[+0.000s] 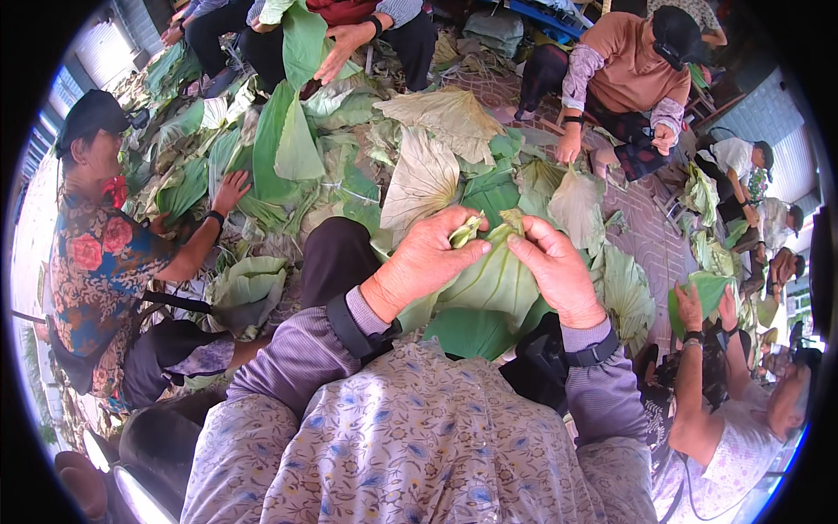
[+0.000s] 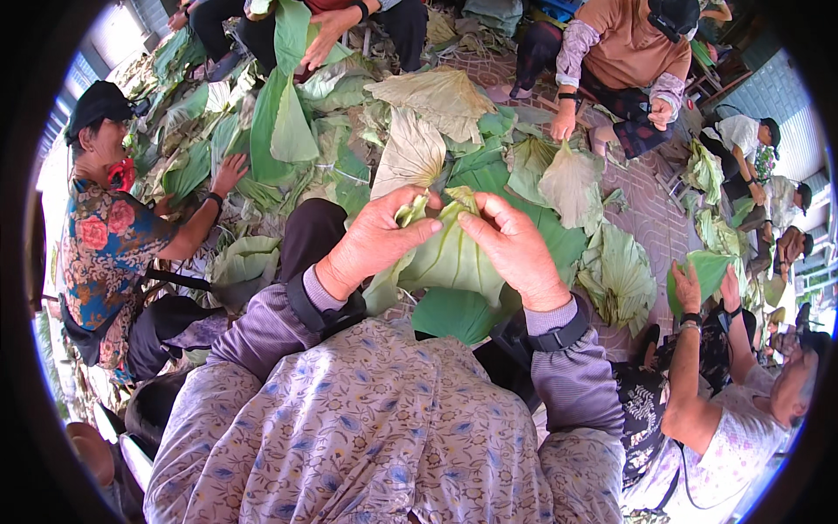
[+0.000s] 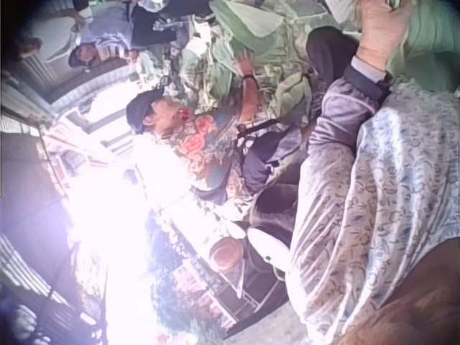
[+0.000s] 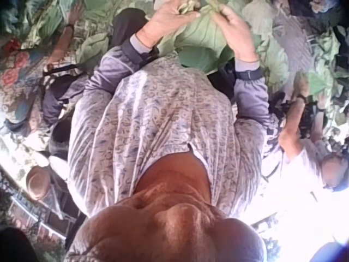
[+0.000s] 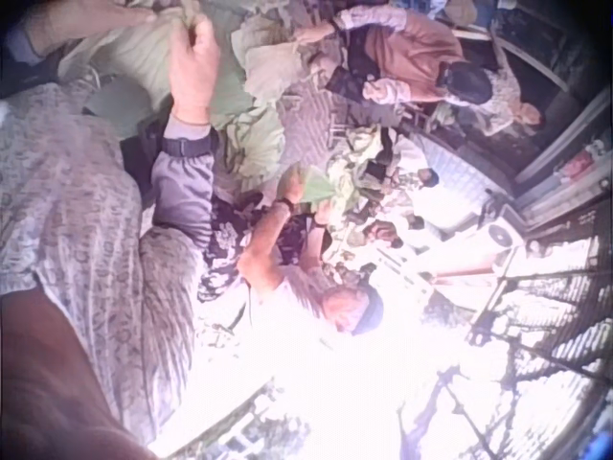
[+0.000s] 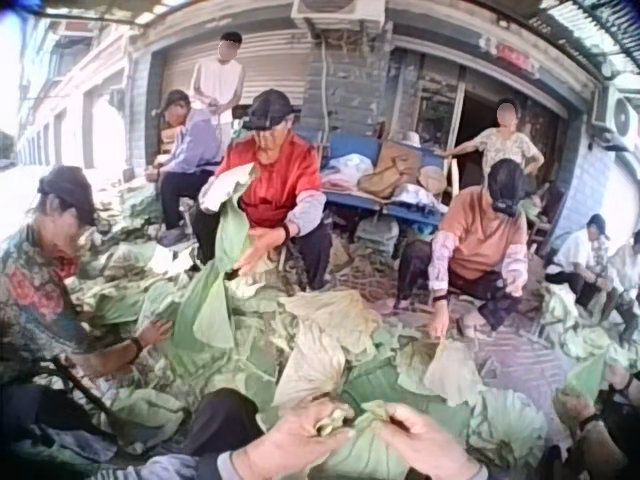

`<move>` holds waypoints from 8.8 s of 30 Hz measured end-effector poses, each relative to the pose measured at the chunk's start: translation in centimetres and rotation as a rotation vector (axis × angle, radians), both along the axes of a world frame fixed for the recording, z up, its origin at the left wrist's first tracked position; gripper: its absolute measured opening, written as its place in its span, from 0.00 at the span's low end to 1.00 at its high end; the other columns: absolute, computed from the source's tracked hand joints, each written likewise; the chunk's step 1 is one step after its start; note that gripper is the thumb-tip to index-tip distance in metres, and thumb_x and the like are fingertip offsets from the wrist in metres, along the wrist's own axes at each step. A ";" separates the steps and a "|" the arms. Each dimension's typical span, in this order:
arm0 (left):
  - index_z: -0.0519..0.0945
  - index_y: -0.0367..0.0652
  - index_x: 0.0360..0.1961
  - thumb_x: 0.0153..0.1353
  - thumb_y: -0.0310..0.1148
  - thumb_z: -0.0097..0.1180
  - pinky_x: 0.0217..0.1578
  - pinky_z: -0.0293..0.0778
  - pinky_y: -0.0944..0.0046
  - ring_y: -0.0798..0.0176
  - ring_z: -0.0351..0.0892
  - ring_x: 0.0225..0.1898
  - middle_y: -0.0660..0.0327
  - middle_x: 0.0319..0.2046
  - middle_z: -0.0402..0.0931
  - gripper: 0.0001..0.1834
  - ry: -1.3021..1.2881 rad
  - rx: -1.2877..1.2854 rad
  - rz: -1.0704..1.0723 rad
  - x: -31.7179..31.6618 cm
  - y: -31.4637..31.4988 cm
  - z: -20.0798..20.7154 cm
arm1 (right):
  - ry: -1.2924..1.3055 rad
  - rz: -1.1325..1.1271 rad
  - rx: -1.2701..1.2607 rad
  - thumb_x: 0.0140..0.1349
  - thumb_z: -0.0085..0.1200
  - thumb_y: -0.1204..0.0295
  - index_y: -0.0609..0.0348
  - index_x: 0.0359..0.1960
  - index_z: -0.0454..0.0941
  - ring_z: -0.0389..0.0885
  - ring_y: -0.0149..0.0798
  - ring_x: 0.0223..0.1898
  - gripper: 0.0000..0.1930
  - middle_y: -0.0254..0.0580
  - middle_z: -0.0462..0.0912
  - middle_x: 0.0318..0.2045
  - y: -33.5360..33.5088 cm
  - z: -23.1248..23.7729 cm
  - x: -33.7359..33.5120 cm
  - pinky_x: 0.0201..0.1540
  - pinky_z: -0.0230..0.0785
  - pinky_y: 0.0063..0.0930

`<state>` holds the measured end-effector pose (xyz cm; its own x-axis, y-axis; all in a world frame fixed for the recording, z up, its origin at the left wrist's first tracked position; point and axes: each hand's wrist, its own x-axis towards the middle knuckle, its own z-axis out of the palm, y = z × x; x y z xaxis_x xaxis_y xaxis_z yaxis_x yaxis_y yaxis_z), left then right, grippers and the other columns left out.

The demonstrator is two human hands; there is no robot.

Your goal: The person processes lotus leaves by hand, folding the edges of a leaf inward and then rolling it into a compact bundle, working alongside several other people doing the same task on a pile of leaves on the ground.

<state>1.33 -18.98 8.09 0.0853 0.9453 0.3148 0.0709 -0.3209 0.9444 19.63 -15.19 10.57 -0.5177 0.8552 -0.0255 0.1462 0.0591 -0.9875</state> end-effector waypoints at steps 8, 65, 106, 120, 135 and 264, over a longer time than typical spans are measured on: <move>0.75 0.40 0.37 0.52 0.28 0.54 0.32 0.66 0.75 0.78 0.67 0.29 0.70 0.27 0.72 0.10 -0.012 -0.356 -0.068 -0.1 0.8 -1.7 | -0.072 0.108 -0.034 0.57 0.48 0.71 0.63 0.36 0.70 0.66 0.22 0.30 0.09 0.26 0.71 0.27 1.0 -0.9 0.1 0.35 0.62 0.18; 0.75 0.40 0.40 0.47 0.41 0.52 0.38 0.67 0.64 0.63 0.73 0.33 0.55 0.30 0.76 0.20 0.372 -0.548 -0.240 11.6 -1.8 -4.3 | -0.445 0.180 0.075 0.52 0.52 0.65 0.61 0.32 0.73 0.72 0.29 0.27 0.12 0.39 0.77 0.25 -0.7 -7.9 11.9 0.32 0.64 0.25; 0.76 0.37 0.33 0.50 0.29 0.51 0.33 0.70 0.66 0.66 0.75 0.29 0.60 0.29 0.76 0.10 -0.508 -0.869 -0.296 13.6 1.2 -2.3 | -0.095 0.074 0.108 0.59 0.45 0.66 0.64 0.32 0.69 0.63 0.23 0.30 0.11 0.28 0.69 0.26 0.6 -4.3 13.1 0.35 0.60 0.19; 0.74 0.35 0.39 0.50 0.34 0.52 0.36 0.66 0.66 0.69 0.70 0.34 0.59 0.33 0.75 0.17 0.055 -0.563 -0.371 6.9 -4.9 -3.4 | -0.091 -0.049 -0.013 0.59 0.42 0.68 0.65 0.40 0.71 0.68 0.25 0.34 0.13 0.33 0.74 0.32 -6.9 -5.4 6.3 0.39 0.61 0.18; 0.75 0.41 0.34 0.52 0.35 0.54 0.34 0.67 0.67 0.70 0.69 0.29 0.66 0.28 0.74 0.11 -0.708 -0.580 -0.441 4.5 -11.4 -1.4 | -0.413 0.151 0.414 0.59 0.42 0.70 0.59 0.41 0.70 0.70 0.39 0.39 0.11 0.42 0.70 0.40 -11.1 -0.1 4.1 0.42 0.64 0.31; 0.74 0.43 0.36 0.53 0.43 0.54 0.45 0.65 0.62 0.65 0.70 0.39 0.64 0.35 0.73 0.15 -1.051 -0.005 0.436 -15.0 3.0 1.9 | 0.830 -0.959 -0.114 0.58 0.48 0.65 0.48 0.35 0.66 0.72 0.31 0.26 0.07 0.30 0.72 0.26 3.1 -0.7 28.0 0.23 0.66 0.26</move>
<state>-13.68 -15.97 9.98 -0.5547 0.8314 0.0323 -0.6525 -0.4588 0.6032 47.67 -12.09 9.85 0.4087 0.9082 -0.0898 -0.5786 0.1817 -0.7951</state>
